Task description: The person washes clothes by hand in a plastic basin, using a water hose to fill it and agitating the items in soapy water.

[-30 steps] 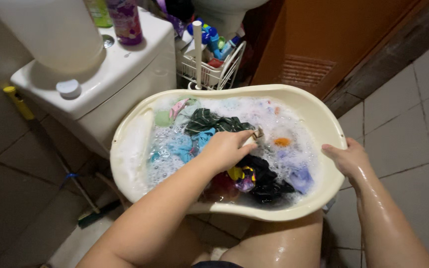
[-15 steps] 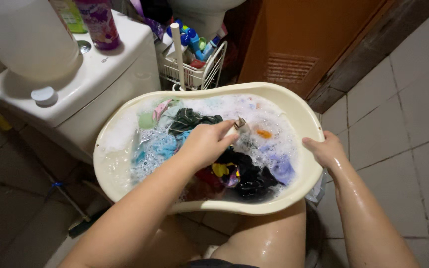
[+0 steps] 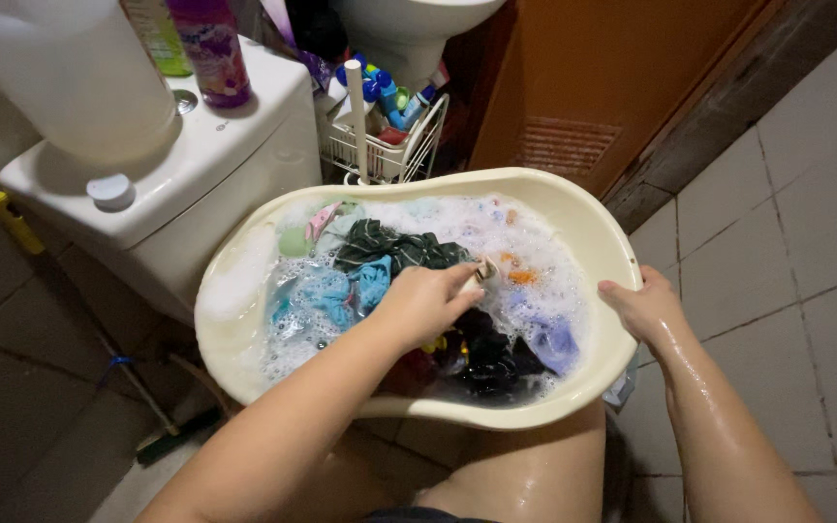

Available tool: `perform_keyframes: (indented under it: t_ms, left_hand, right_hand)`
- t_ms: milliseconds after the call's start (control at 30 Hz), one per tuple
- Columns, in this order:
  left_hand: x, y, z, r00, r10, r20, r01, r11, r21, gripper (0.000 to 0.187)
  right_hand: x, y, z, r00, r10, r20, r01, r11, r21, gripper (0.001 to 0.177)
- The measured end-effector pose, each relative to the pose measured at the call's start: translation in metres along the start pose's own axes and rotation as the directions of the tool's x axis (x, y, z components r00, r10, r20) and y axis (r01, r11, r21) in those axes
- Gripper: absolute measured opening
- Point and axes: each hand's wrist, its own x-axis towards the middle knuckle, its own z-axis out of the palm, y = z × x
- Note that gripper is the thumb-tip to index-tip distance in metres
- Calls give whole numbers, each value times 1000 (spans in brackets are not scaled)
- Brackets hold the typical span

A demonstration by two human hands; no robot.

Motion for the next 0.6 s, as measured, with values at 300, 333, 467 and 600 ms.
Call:
perform_keyframes:
  t_ms: [300,333,467,600]
  left_hand:
    - [17,1,-36,991,-85,-101,91,995,52,49]
    - [21,2,-42,992,-92,-84,97,994,53,49]
    - [35,26,-33,993,-46,109,37,996,83,46]
    - [55,43,-1,1000,4,3,-5,999,53,42]
  right_hand:
    - [0,-1,-1,999,32,-29,-34,997,-75,51]
    - [2,1,0,999,39,-28,-42,995,-92,52]
    - [9,7,2,1000,16,-15,-16,999,-44,54]
    - [7,10,0,1000,-1,-31,-4,988,-156,52]
